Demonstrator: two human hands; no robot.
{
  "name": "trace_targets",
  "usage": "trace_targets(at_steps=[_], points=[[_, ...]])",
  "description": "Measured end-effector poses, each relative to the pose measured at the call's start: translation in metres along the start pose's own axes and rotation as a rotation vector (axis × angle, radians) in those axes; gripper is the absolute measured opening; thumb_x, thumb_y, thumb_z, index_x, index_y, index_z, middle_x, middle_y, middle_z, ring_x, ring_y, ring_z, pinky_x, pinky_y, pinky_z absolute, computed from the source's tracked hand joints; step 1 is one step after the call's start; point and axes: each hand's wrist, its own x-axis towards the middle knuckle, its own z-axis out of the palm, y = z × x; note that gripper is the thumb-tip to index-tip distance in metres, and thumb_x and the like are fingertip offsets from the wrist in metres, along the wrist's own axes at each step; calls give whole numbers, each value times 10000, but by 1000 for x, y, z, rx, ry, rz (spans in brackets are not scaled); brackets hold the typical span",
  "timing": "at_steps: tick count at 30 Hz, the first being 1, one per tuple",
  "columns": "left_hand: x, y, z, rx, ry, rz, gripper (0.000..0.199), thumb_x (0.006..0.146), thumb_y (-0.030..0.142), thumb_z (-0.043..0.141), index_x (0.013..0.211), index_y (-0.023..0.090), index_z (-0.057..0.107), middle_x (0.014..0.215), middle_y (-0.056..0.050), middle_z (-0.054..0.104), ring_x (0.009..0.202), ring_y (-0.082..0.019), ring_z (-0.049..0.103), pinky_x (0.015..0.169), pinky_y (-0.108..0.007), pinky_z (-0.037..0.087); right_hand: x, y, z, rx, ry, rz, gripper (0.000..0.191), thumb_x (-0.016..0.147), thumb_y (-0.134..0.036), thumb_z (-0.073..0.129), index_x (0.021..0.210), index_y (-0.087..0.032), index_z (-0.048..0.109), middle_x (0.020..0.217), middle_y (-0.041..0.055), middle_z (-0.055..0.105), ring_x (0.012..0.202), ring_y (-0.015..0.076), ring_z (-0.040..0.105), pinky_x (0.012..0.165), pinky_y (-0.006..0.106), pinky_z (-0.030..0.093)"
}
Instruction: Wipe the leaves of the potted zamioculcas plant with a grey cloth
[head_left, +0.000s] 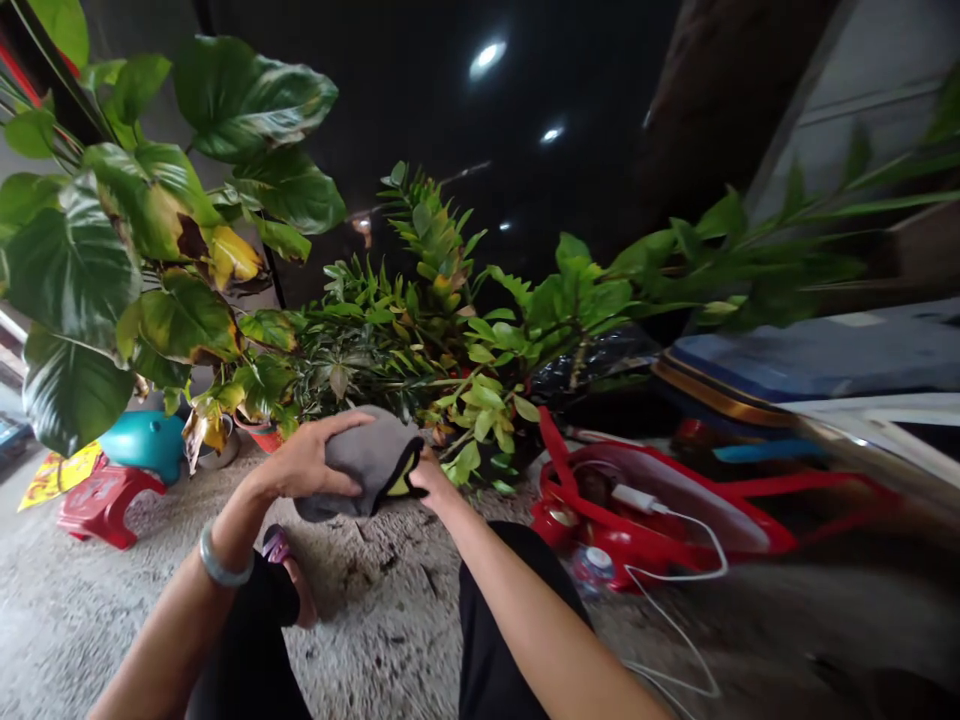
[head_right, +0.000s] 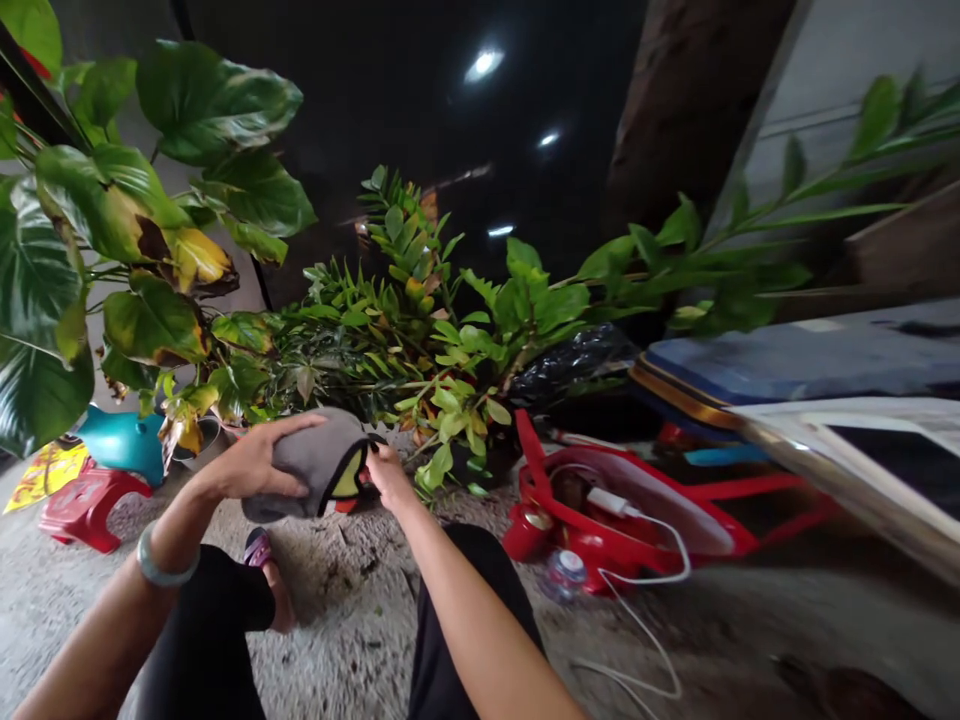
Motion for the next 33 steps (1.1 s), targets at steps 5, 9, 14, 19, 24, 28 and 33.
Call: trace_targets(at_steps=[5,9,14,19,24,28,33], points=[[17,-8,-10,75,449,1,868,644,240,832,1472,231,572,1457,-66,625,1358,-325,557,1196,-445,369,2,-4,7,53,20,111,306,596,-408,751,800,-186,696,452,-60,566,394,117,500,460,252,443],[2,-39,20,213,150,-203,875,567,187,859,1413,223,636,1353,-100,697,1217,-368,649,1074,-484,487,3,0,9,78,51,105,291,563,-374,757,769,-177,700,448,-62,560,365,96,454,418,237,391],[-38,-42,17,59,21,-145,838,579,185,860,1386,283,657,1418,-57,664,1279,-327,618,1130,-468,452,5,3,3,57,120,92,322,599,-341,766,868,-167,735,483,-52,597,391,109,496,421,236,410],[-27,-50,-17,-18,665,-200,887,638,272,843,1479,238,564,1423,-81,645,1266,-320,625,1133,-472,452,6,2,7,47,111,103,382,625,-346,728,947,-142,735,441,-70,566,356,105,479,418,237,433],[-42,-70,23,17,281,-346,842,553,141,840,1375,185,665,1260,-114,734,1136,-349,685,1067,-511,500,9,3,9,18,151,127,393,619,-316,703,970,-140,715,438,-65,578,346,112,477,400,239,423],[-61,-60,34,-100,194,-324,821,549,114,826,1353,195,680,1314,-102,719,1210,-343,659,1115,-496,471,10,6,5,-81,197,135,197,661,-300,689,812,-174,690,415,-65,546,326,103,442,365,227,370],[-31,-40,-9,-121,660,-214,876,590,320,874,1419,211,613,1359,-77,682,1254,-334,632,1132,-465,464,8,8,6,-148,168,86,273,686,-364,699,534,-221,523,379,-57,489,319,79,401,355,213,337]])
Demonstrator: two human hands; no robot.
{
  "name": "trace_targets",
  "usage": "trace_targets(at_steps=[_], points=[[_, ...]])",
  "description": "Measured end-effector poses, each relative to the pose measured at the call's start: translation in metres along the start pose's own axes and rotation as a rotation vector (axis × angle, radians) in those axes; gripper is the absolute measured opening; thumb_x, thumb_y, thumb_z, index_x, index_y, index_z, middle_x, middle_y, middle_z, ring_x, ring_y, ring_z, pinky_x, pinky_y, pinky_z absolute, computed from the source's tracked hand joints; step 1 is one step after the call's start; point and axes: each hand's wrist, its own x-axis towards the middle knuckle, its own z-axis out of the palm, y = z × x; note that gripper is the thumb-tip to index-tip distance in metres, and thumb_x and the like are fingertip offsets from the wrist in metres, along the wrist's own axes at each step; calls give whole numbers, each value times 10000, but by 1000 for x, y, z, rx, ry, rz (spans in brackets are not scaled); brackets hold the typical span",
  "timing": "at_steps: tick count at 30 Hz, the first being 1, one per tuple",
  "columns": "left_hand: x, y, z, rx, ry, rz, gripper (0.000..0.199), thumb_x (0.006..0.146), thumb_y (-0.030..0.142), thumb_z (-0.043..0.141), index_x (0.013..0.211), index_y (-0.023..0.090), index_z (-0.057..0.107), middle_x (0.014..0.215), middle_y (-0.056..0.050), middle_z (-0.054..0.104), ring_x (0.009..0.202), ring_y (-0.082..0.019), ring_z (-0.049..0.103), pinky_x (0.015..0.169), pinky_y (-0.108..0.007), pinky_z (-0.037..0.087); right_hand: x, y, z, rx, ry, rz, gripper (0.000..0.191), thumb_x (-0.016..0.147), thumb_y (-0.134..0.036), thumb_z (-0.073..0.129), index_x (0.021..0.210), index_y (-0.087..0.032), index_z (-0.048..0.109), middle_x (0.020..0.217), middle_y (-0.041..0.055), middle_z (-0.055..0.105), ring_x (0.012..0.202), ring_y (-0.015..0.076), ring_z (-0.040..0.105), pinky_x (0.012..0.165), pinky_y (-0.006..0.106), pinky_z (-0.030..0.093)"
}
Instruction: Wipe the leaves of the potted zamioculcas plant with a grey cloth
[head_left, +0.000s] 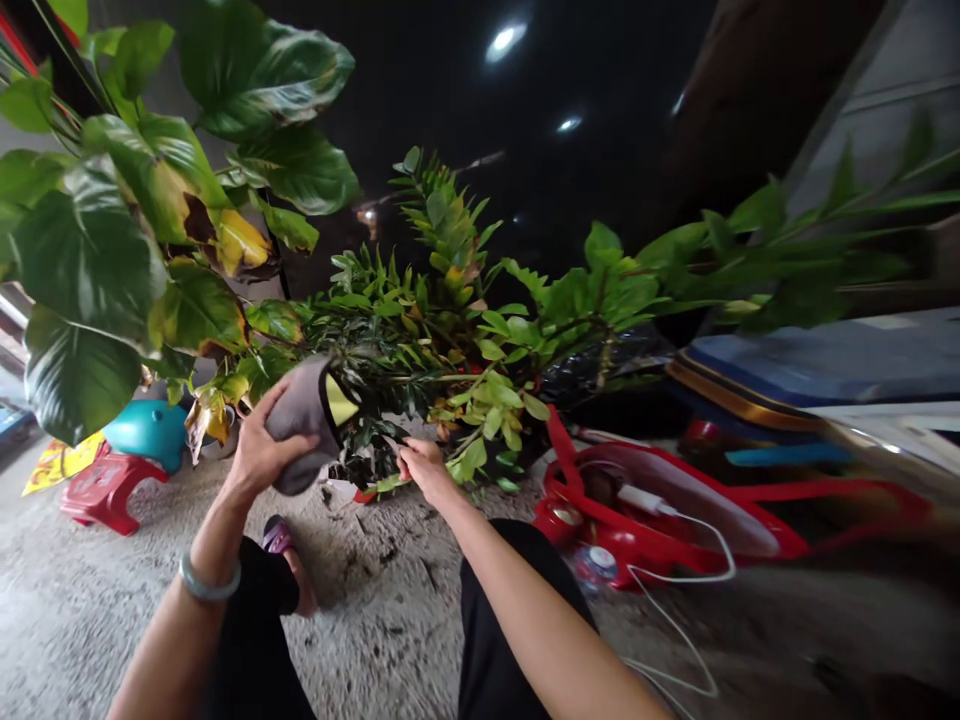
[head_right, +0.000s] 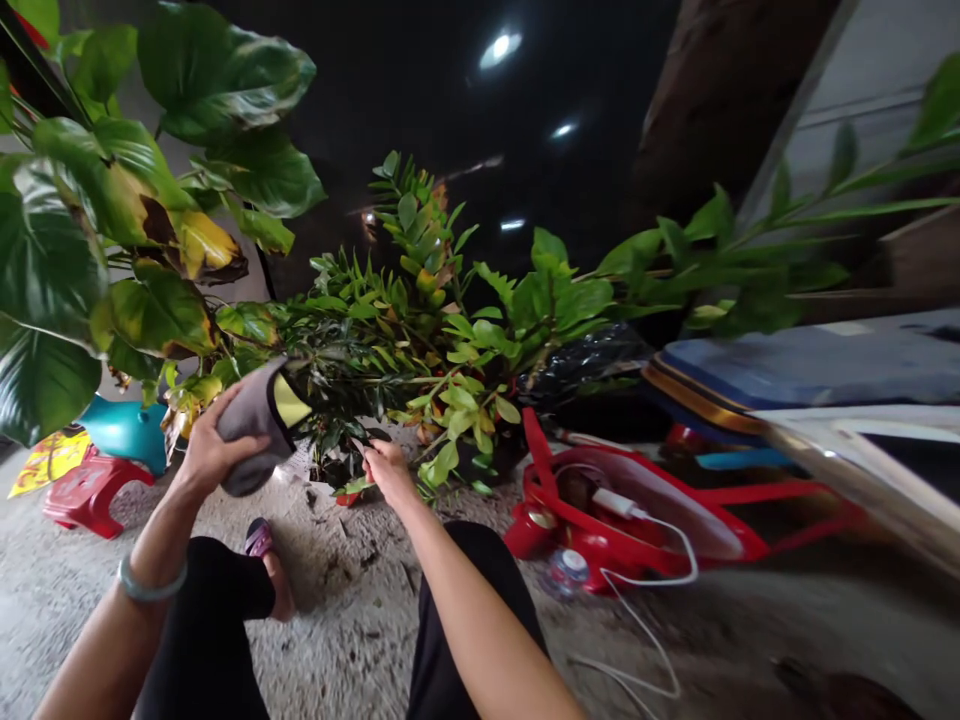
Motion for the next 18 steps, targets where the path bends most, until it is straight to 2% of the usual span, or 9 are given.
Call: trace_targets(at_steps=[3,5,7,9,11,13,15,17,18], points=[[15,-8,17,48,43,17,864,636,305,852,1449,212,577,1428,-90,634,1304,-311,599,1162,-446,430,-1,-3,2,46,-30,-27,283,670,-408,723,553,-224,542,384,-64,487,322,81,399,374,224,379],[4,-25,35,99,-97,-46,885,624,242,845,1461,198,561,1435,-105,629,1304,-310,599,1164,-461,424,0,-5,0,90,-50,-16,277,650,-427,743,586,-221,571,392,-69,497,321,83,397,376,231,394],[-18,-41,48,137,-313,-111,904,589,194,849,1449,194,573,1405,-105,652,1276,-322,617,1145,-485,442,0,-8,-3,114,-73,-2,279,630,-436,765,614,-215,596,407,-66,516,327,86,408,371,232,392],[-39,-46,50,135,-498,-121,893,560,179,861,1415,199,608,1367,-92,679,1252,-332,628,1135,-498,451,1,-9,-8,121,-93,7,275,625,-431,779,641,-207,619,424,-62,535,340,88,422,373,232,391],[-46,-35,40,97,-535,-79,869,553,198,870,1389,205,633,1353,-79,689,1255,-338,625,1148,-498,440,2,-10,-12,117,-99,2,259,638,-415,775,646,-203,626,424,-64,528,347,85,414,388,237,403],[-34,-16,25,60,-370,-21,874,568,246,876,1403,206,622,1373,-79,675,1275,-345,611,1157,-491,434,1,-11,-13,104,-91,-18,237,661,-395,755,635,-204,618,417,-68,514,351,84,405,407,244,417],[-9,2,14,64,-86,47,901,592,311,877,1439,206,588,1402,-87,651,1297,-347,593,1159,-477,434,0,-11,-12,86,-92,-47,214,681,-379,732,632,-207,613,411,-70,508,357,89,410,424,248,433],[15,6,10,101,122,80,903,625,356,864,1463,213,560,1401,-91,645,1285,-334,599,1144,-469,447,-1,-11,-10,71,-101,-63,192,695,-367,718,647,-206,624,411,-71,514,360,93,418,434,248,443],[23,2,12,127,152,63,894,634,360,856,1463,214,557,1381,-92,655,1260,-326,616,1127,-471,460,-1,-11,-9,67,-104,-63,185,699,-362,715,653,-205,628,408,-72,512,358,94,417,434,248,444]])
